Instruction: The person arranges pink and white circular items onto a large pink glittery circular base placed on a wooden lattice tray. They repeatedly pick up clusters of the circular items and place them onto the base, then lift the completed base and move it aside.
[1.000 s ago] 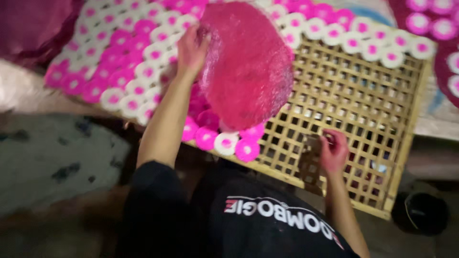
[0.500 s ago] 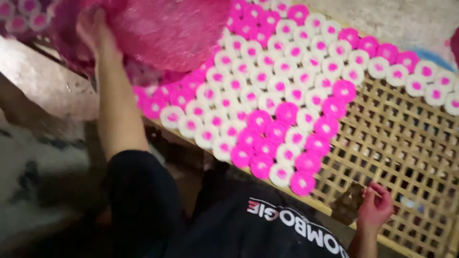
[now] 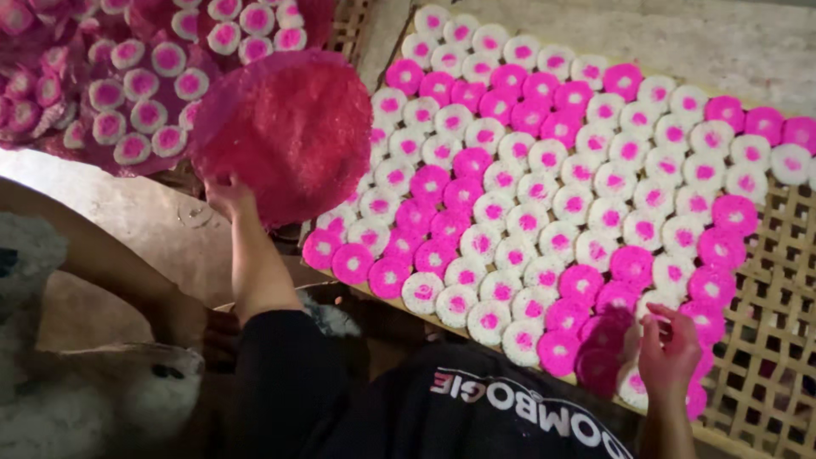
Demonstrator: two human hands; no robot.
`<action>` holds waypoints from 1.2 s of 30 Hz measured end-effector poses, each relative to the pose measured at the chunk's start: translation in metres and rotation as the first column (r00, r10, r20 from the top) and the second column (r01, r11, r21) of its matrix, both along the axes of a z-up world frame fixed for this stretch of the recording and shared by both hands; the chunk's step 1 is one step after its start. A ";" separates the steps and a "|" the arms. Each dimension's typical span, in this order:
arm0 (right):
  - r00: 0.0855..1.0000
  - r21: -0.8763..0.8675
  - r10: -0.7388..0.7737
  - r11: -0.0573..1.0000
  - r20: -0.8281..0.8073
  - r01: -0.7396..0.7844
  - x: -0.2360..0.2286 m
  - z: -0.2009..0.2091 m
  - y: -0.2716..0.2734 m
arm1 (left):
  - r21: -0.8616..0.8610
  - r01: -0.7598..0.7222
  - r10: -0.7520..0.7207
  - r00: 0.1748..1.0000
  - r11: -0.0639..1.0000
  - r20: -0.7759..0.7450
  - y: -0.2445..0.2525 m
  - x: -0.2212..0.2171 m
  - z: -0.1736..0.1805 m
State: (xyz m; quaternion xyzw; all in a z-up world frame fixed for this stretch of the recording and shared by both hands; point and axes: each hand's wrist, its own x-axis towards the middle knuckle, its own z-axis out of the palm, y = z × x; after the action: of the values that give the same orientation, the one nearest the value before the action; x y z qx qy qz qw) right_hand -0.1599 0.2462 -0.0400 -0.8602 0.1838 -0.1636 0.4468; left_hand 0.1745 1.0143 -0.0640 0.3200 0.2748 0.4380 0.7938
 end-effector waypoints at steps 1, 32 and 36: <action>1.000 -0.035 0.003 0.999 0.013 -0.002 0.007 0.007 0.007 | 0.335 -0.024 0.123 0.953 0.942 -0.278 0.004 0.004 -0.005; 0.994 0.022 0.068 0.997 0.080 -0.070 0.010 0.022 0.058 | 0.088 0.367 -0.348 0.921 0.926 -0.174 -0.043 0.078 0.024; 0.995 0.127 0.042 0.990 0.094 -0.053 0.000 0.021 0.040 | 0.129 0.479 -0.466 0.877 0.869 -0.113 -0.110 0.104 0.058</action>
State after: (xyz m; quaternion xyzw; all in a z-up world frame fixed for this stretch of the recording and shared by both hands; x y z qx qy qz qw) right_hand -0.1603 0.2859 -0.0185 -0.8251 0.1529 -0.1797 0.5134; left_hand 0.2783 0.9041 -0.0061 0.4545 0.1846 0.2374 0.8385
